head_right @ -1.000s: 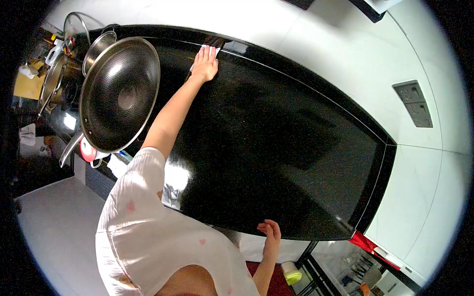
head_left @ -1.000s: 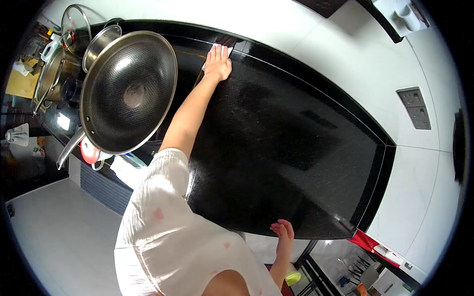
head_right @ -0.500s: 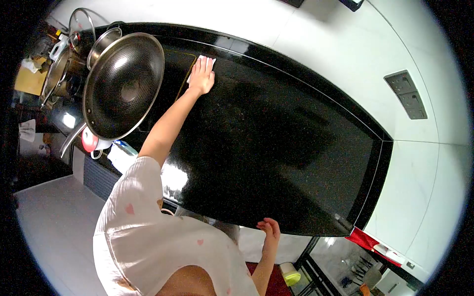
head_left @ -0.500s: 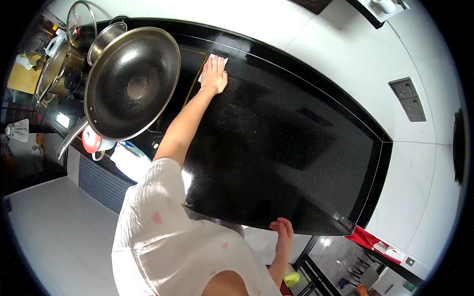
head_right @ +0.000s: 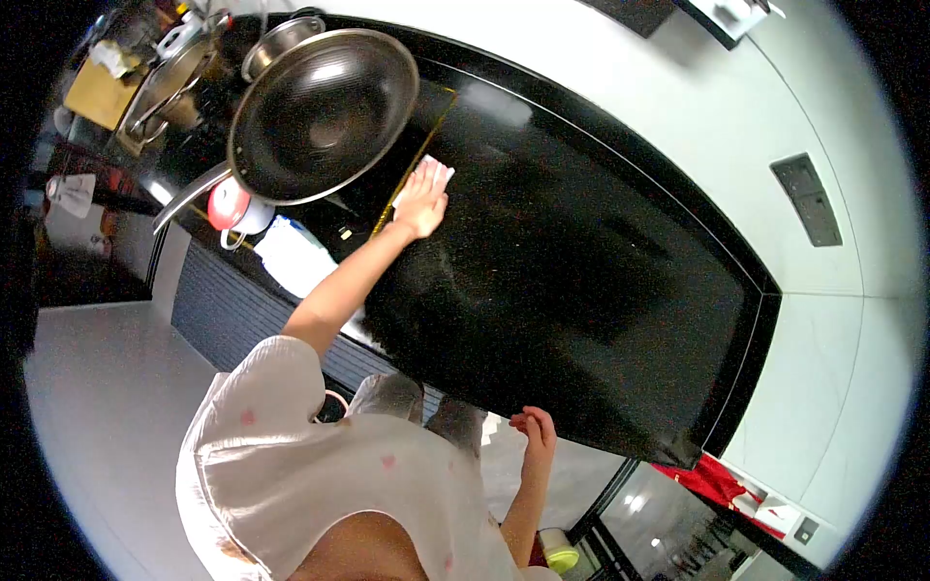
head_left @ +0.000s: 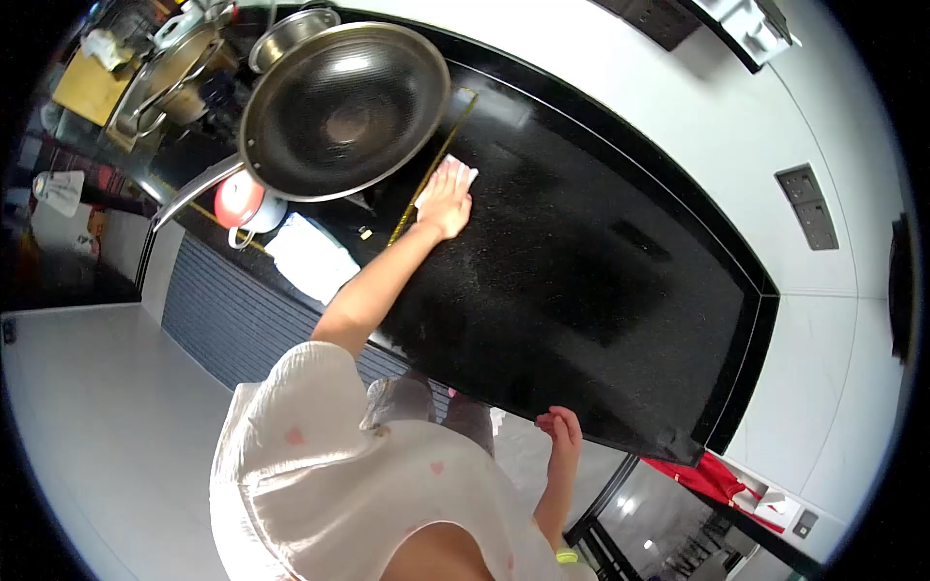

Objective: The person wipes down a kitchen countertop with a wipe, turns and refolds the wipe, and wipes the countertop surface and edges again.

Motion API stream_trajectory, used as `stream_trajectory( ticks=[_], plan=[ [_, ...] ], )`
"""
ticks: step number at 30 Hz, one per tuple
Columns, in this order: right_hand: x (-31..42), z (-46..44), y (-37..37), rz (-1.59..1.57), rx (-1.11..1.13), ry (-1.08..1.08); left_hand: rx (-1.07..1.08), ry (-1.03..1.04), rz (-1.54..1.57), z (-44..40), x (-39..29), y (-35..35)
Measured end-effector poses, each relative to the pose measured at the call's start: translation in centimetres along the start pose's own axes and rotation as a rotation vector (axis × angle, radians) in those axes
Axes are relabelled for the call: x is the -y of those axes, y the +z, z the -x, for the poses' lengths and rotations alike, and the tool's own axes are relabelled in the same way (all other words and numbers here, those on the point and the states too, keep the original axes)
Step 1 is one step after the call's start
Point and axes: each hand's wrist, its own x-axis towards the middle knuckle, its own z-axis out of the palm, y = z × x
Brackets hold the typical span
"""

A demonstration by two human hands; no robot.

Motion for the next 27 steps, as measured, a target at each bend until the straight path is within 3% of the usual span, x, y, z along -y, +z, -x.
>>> stream_trajectory(
  ticks=[13, 22, 26, 27],
  plan=[
    [2.7, -0.8, 4.3, 0.167, 0.366, -0.122, 0.024, 0.085, 0.089, 19.4, -1.9, -1.1],
    [0.2, 1.3, 3.2, 0.219, 0.429, -0.1, 0.163, 0.191, 0.002, 22.5, 0.5, -3.0],
    [0.0, 2.1, 2.7, 0.191, 0.402, -0.086, 0.186, 0.273, 0.16, 23.6, 2.8, -3.8],
    [-0.1, 2.2, 2.7, 0.176, 0.394, -0.084, 0.204, 0.266, 0.336, 23.8, 3.4, -3.9]
  ],
)
